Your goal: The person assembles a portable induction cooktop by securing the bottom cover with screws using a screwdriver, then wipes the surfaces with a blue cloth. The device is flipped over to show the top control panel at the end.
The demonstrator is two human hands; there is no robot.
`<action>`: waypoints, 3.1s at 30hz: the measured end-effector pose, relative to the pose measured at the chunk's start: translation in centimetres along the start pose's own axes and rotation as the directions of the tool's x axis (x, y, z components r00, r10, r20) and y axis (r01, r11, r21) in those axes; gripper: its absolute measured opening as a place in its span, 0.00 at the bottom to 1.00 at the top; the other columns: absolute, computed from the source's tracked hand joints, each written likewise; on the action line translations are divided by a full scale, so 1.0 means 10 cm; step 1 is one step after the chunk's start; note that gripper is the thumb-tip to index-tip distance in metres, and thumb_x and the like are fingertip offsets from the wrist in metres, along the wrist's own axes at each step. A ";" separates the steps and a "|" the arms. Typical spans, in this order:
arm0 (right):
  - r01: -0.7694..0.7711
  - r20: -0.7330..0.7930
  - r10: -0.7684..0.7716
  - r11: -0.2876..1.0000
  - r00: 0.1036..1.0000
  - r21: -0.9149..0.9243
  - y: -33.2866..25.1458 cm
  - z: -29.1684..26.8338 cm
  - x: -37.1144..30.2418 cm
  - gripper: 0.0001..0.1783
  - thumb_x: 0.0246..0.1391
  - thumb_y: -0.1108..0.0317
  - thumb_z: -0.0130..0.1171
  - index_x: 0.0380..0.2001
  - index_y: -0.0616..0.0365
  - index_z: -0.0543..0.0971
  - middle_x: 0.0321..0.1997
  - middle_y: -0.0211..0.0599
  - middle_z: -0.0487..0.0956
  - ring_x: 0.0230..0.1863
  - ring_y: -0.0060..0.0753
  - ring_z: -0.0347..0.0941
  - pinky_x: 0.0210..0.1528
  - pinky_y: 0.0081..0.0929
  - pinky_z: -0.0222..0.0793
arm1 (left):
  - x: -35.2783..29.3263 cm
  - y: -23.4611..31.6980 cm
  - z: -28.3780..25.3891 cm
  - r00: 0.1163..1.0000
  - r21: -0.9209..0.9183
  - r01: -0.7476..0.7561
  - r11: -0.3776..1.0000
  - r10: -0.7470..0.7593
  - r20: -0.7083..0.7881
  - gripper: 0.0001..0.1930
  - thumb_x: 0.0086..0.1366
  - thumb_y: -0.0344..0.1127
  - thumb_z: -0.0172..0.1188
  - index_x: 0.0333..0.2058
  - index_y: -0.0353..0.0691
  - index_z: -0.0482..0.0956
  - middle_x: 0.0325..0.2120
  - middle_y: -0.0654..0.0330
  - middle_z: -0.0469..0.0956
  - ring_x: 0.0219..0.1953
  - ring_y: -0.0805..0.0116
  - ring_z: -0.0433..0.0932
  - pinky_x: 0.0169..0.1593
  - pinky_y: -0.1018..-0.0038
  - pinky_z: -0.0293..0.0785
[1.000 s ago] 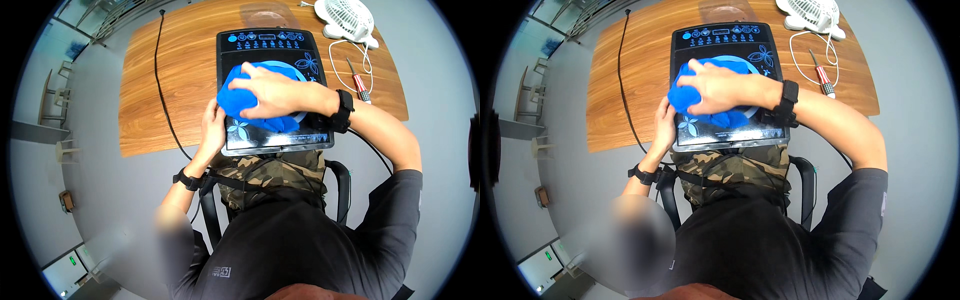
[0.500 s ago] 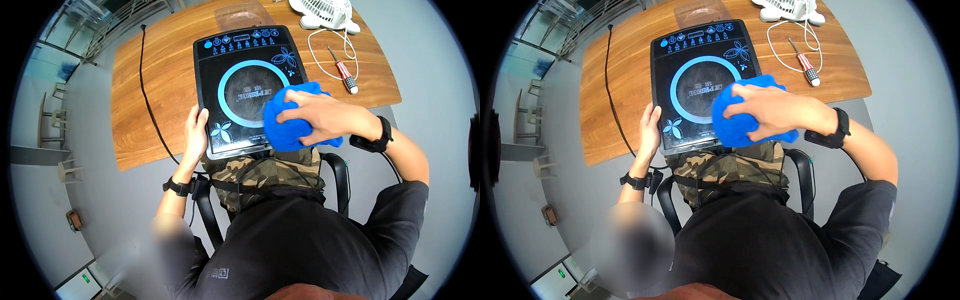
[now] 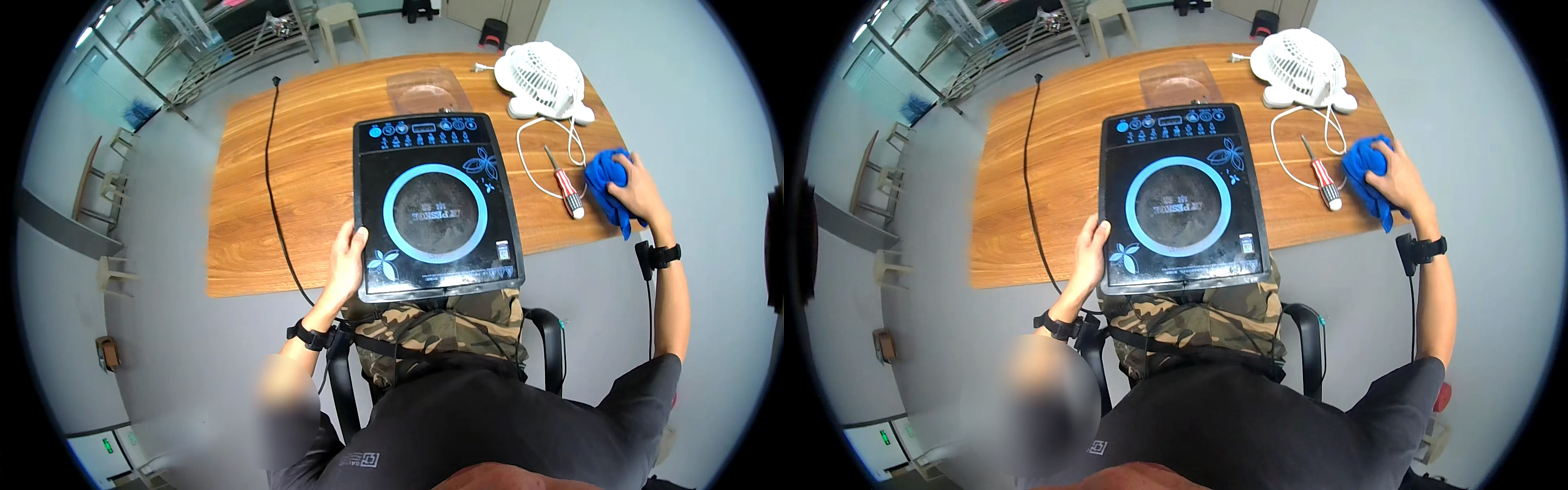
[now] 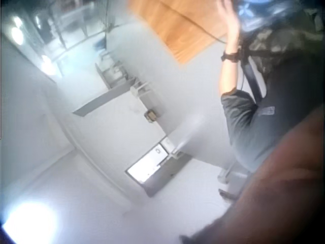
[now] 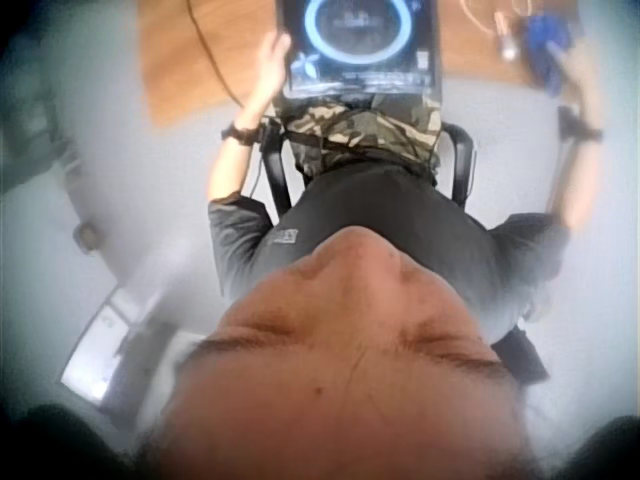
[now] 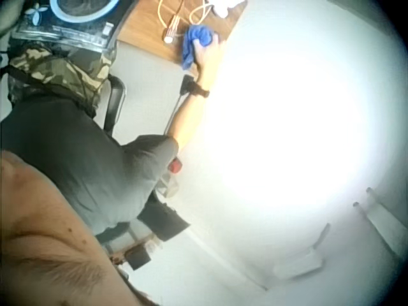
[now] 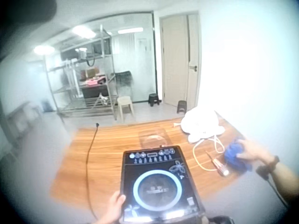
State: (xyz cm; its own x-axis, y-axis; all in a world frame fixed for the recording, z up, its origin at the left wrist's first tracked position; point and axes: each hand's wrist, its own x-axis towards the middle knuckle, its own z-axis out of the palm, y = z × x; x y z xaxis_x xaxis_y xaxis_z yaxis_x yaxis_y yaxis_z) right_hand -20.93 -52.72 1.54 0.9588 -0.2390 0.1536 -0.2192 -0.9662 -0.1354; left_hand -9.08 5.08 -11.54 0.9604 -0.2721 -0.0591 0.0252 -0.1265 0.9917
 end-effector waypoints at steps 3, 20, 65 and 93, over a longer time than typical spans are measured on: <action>-0.061 0.013 0.061 0.998 0.998 -0.029 0.56 0.42 -0.06 0.32 0.50 0.57 0.68 0.59 0.53 0.75 0.59 0.54 0.72 0.58 0.64 0.74 0.59 0.49 0.74 | 0.02 0.09 0.06 0.998 0.013 0.014 1.000 -0.015 0.054 0.19 0.79 0.40 0.50 0.58 0.31 0.74 0.47 0.55 0.80 0.50 0.68 0.75 0.57 0.70 0.70; -0.119 0.177 0.120 0.993 0.977 -0.016 0.56 0.40 -0.12 0.46 0.67 0.44 0.58 0.78 0.48 0.52 0.71 0.67 0.66 0.69 0.70 0.67 0.69 0.51 0.68 | 0.02 0.15 -0.10 0.997 0.290 0.052 0.956 -0.068 0.046 0.31 0.78 0.52 0.53 0.66 0.31 0.66 0.45 0.52 0.79 0.46 0.64 0.80 0.52 0.67 0.76; -0.236 0.617 -0.157 0.830 0.771 0.506 -1.97 0.74 0.24 0.36 0.75 0.40 0.45 0.32 0.67 0.77 0.16 0.33 0.74 0.15 0.25 0.70 0.20 0.28 0.66 | 0.73 0.73 -0.57 0.946 0.638 0.062 0.767 -0.249 0.208 0.33 0.77 0.62 0.45 0.51 0.33 0.82 0.35 0.51 0.85 0.41 0.56 0.84 0.51 0.60 0.76; -0.035 0.325 -0.354 0.628 0.877 0.778 -3.78 0.82 1.21 0.32 0.73 0.40 0.51 0.31 0.63 0.74 0.17 0.30 0.73 0.15 0.21 0.67 0.17 0.24 0.60 | 1.07 1.13 -2.17 0.986 0.383 0.166 0.909 -0.151 -0.067 0.17 0.78 0.45 0.54 0.45 0.34 0.80 0.32 0.64 0.79 0.32 0.74 0.73 0.37 0.72 0.71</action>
State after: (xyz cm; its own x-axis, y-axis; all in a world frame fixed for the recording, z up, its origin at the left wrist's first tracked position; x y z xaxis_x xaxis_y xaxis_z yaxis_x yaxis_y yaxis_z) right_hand 0.47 -18.32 0.53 0.9773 0.1631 -0.1353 -0.0306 -0.5233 -0.8516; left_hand 7.50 21.39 1.49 0.9620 -0.1850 -0.2007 0.0757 -0.5258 0.8472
